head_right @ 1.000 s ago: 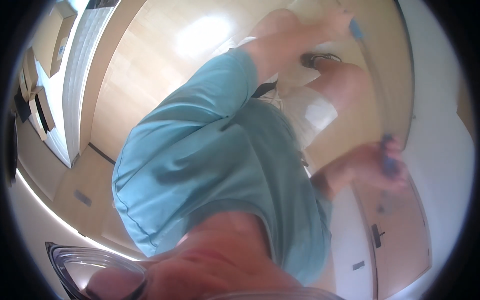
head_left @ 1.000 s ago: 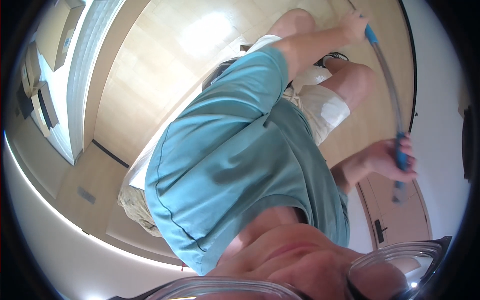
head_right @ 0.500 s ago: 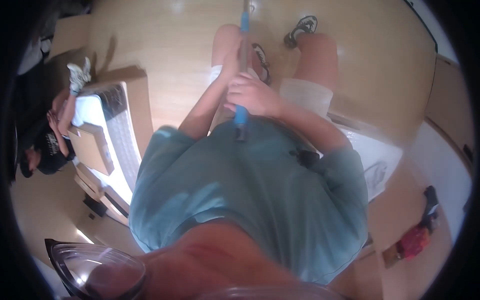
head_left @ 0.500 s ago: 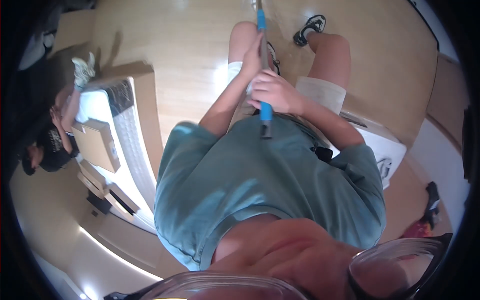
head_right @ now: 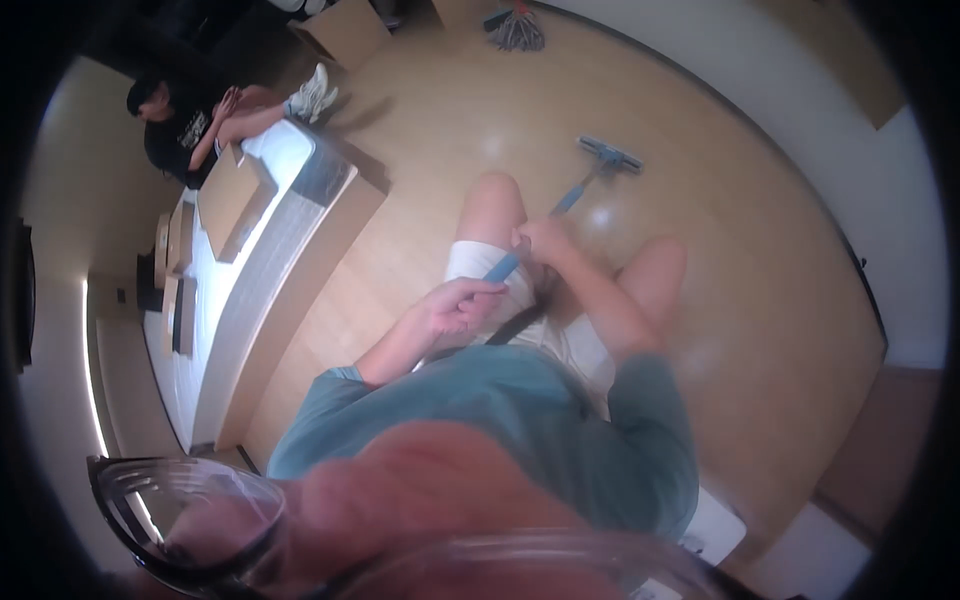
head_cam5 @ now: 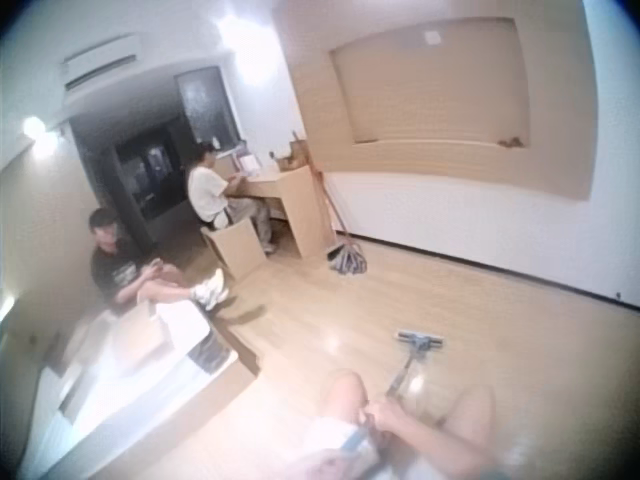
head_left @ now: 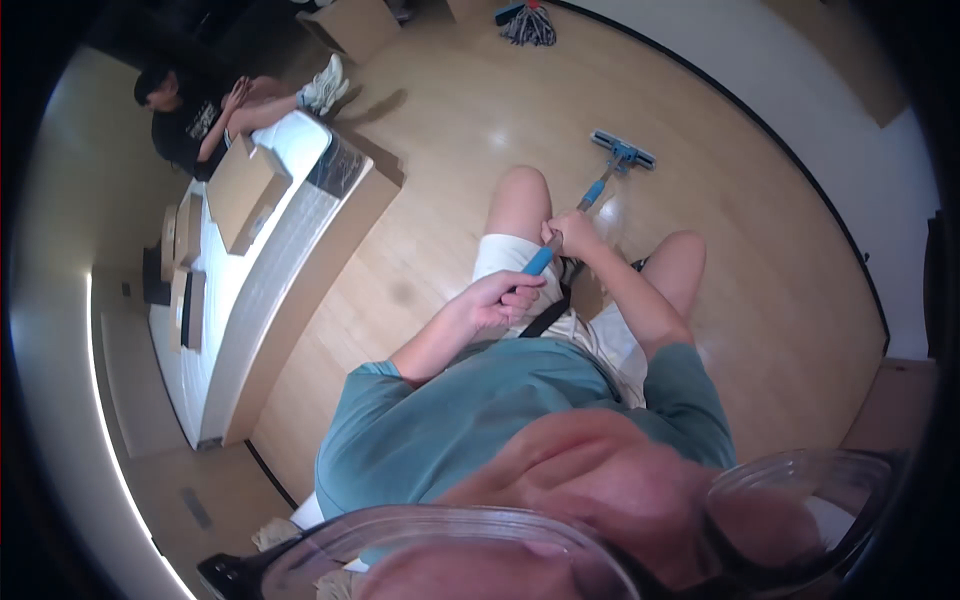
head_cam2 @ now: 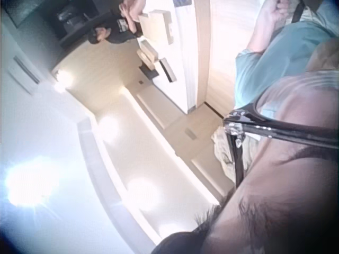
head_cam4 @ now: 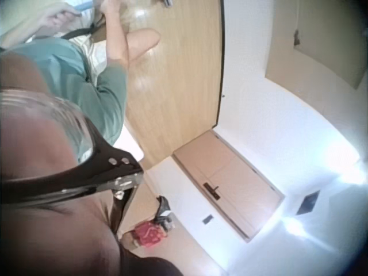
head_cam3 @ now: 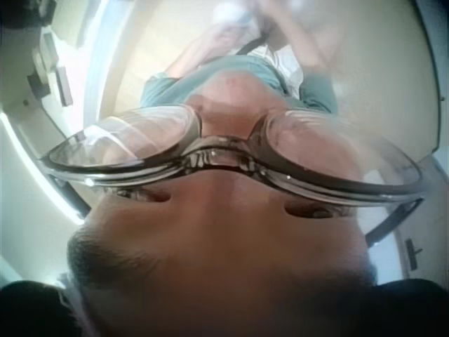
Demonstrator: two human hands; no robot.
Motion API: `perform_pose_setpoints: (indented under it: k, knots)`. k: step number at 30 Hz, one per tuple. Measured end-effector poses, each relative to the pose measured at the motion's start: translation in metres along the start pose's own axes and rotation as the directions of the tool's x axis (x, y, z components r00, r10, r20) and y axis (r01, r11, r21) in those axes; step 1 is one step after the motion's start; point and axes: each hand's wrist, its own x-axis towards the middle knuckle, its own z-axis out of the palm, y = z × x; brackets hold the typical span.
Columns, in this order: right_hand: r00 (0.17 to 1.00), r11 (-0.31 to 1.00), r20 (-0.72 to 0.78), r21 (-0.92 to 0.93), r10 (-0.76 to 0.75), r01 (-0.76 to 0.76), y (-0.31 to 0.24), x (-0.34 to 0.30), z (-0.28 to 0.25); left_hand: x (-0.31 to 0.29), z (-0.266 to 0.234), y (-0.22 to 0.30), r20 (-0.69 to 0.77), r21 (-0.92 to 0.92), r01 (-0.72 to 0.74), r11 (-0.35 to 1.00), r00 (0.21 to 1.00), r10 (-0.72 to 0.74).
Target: The person cleans a wooden floor and the top of a mattress using a handheld vacuum tool with a blue head, moving it in repeated strokes across the surfaces.
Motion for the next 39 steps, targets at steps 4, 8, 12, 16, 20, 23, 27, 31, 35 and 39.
perform_pose_setpoints:
  k: [4,8,12,16,20,23,27,31,35,39]
  knots:
    - [0.997,0.996,-0.024,0.040,-0.073,0.074,-0.061,-0.013,-0.007,-0.056,0.015,-0.017,-0.135,-0.025,0.091,0.996,0.986,-0.094]
    - [1.000,0.996,0.004,0.079,-0.029,0.028,-0.127,-0.043,-0.017,-0.129,0.094,-0.033,-0.492,0.543,0.236,0.806,0.867,0.077]
    - [0.999,0.997,0.031,0.077,0.026,-0.028,-0.173,-0.062,-0.026,-0.155,0.132,-0.030,-0.652,0.594,0.543,0.593,0.757,-0.040]
    - [0.991,0.992,0.087,0.056,0.105,-0.110,-0.143,-0.083,-0.023,-0.111,0.104,-0.032,-0.664,0.673,0.566,0.476,0.746,0.050]
    - [0.961,0.974,-0.181,-0.051,0.209,-0.221,-0.029,-0.096,0.001,-0.006,0.016,0.000,-0.491,0.778,0.366,0.511,0.861,0.131]
    - [0.902,0.853,-0.136,-0.294,0.410,-0.432,0.073,-0.123,-0.013,0.107,-0.006,0.024,-0.425,0.721,0.280,0.634,0.901,0.086]
    - [0.832,0.728,-0.401,-0.422,0.384,-0.540,0.198,-0.160,-0.112,0.274,0.040,0.035,-0.282,0.688,0.190,0.700,0.959,0.017]
    - [0.808,0.564,-0.090,-0.672,0.582,-0.480,0.258,-0.211,-0.207,0.343,0.094,0.000,-0.235,0.638,0.202,0.743,0.970,-0.062]
    - [0.849,0.703,-0.028,-0.548,0.527,-0.454,0.224,-0.187,-0.158,0.288,0.051,0.026,-0.230,0.794,0.222,0.566,0.971,-0.058]
    - [0.908,0.927,0.246,-0.253,0.340,-0.278,0.073,-0.041,-0.058,0.066,0.015,0.123,-0.391,0.920,0.378,0.104,0.864,0.317]
